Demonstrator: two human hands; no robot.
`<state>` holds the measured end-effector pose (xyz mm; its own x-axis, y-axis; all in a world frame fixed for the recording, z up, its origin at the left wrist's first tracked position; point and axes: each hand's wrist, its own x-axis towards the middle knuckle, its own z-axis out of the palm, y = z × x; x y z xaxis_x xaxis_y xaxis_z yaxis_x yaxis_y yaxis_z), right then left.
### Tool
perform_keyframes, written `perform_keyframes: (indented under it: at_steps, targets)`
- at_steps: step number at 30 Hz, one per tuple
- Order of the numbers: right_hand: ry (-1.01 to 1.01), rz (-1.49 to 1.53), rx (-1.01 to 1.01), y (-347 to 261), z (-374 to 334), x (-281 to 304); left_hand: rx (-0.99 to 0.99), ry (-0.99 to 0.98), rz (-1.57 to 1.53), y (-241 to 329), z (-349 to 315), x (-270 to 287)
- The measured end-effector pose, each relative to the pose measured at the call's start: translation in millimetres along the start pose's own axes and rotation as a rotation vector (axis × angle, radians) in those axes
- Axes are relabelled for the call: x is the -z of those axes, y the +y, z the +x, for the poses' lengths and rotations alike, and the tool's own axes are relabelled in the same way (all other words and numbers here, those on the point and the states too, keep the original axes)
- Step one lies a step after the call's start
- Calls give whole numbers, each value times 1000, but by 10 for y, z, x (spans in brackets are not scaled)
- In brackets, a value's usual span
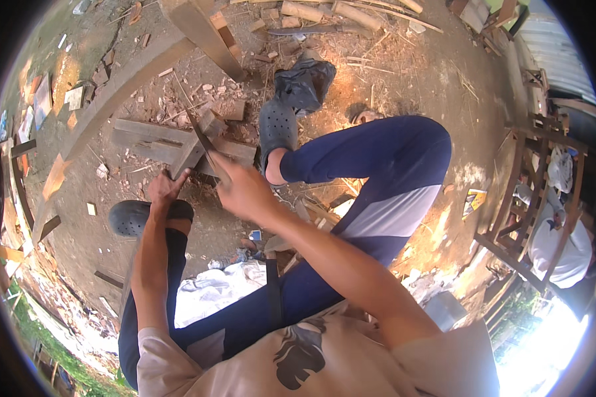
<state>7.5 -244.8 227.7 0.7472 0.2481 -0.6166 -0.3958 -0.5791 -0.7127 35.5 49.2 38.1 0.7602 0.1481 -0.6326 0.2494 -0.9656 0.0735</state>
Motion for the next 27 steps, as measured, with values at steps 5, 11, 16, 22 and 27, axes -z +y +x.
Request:
perform_keyframes:
  at_steps: [5,11,16,22,27]
  targets:
    - [-15,89,15,16,-468,106,-7,19,44,-10,-40,37]
    - [84,91,111,272,336,-157,-46,10,21,-4,27,24]
    - [103,69,117,186,-35,-163,2,7,9,24,-10,57]
    - [172,11,231,352,22,-158,-20,23,-67,-11,-2,14]
    - [130,-63,102,152,159,-191,8,52,-81,-73,-107,-115]
